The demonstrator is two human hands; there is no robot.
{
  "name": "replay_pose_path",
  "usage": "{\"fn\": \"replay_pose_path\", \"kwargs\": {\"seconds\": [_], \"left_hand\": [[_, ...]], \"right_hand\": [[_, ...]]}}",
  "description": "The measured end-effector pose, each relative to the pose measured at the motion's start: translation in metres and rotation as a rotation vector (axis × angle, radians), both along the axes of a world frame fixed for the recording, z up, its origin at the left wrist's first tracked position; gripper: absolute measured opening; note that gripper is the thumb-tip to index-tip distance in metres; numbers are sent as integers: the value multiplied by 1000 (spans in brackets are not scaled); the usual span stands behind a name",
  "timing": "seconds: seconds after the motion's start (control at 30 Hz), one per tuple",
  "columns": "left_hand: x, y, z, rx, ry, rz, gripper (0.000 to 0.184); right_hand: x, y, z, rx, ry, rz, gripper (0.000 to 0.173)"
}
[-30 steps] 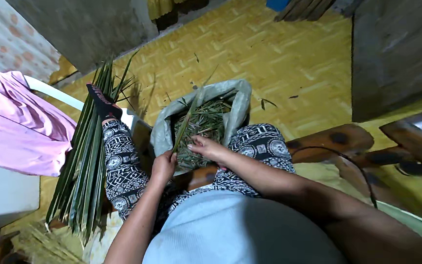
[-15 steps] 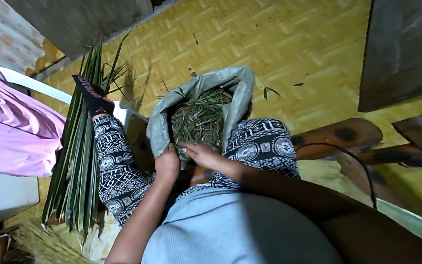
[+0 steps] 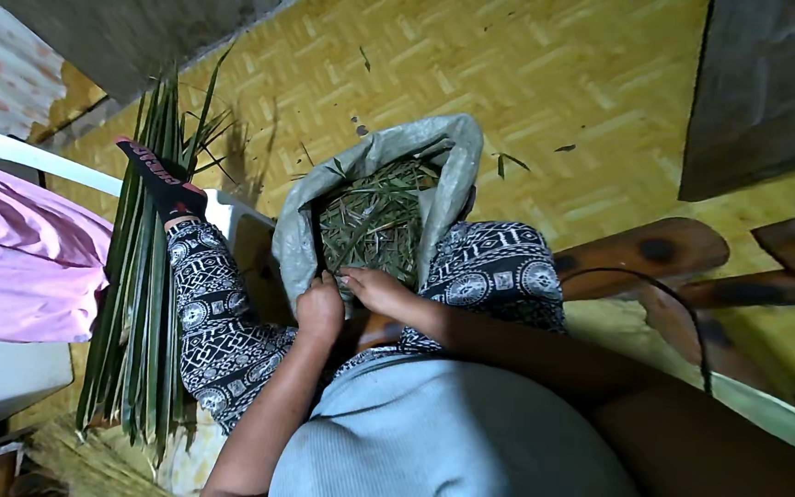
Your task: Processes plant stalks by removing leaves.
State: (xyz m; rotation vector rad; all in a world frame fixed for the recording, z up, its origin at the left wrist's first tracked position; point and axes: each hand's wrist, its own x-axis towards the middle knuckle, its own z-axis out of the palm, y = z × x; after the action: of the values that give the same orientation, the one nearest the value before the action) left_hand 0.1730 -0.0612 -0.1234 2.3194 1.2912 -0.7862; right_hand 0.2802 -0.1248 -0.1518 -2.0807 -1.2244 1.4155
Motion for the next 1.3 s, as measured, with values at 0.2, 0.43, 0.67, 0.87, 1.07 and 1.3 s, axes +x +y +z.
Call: {"fn": "replay_pose_path", "kwargs": {"seconds": [0.2, 0.43, 0.67, 0.87, 1.07, 1.3], "left_hand": [[1, 1, -4, -29, 8, 5, 41], [-2, 3, -7, -32, -19, 10, 42], [-2, 1, -10, -31, -10, 1, 42], [1, 0, -9, -34, 10, -19, 43], [-3, 1, -11, -44, -6, -6, 44], [-10, 4, -11, -88, -71, 19, 43]], "right_hand": [[-1, 5, -8, -42, 8, -46, 46], [-3, 9, -21, -31, 423, -387, 46], [-2, 6, -29, -26, 615, -519, 41], [-3, 10, -33, -22, 557, -596, 32], [4, 10, -38, -42, 777, -685, 43], [8, 5, -43, -77, 931, -692, 46]]}}
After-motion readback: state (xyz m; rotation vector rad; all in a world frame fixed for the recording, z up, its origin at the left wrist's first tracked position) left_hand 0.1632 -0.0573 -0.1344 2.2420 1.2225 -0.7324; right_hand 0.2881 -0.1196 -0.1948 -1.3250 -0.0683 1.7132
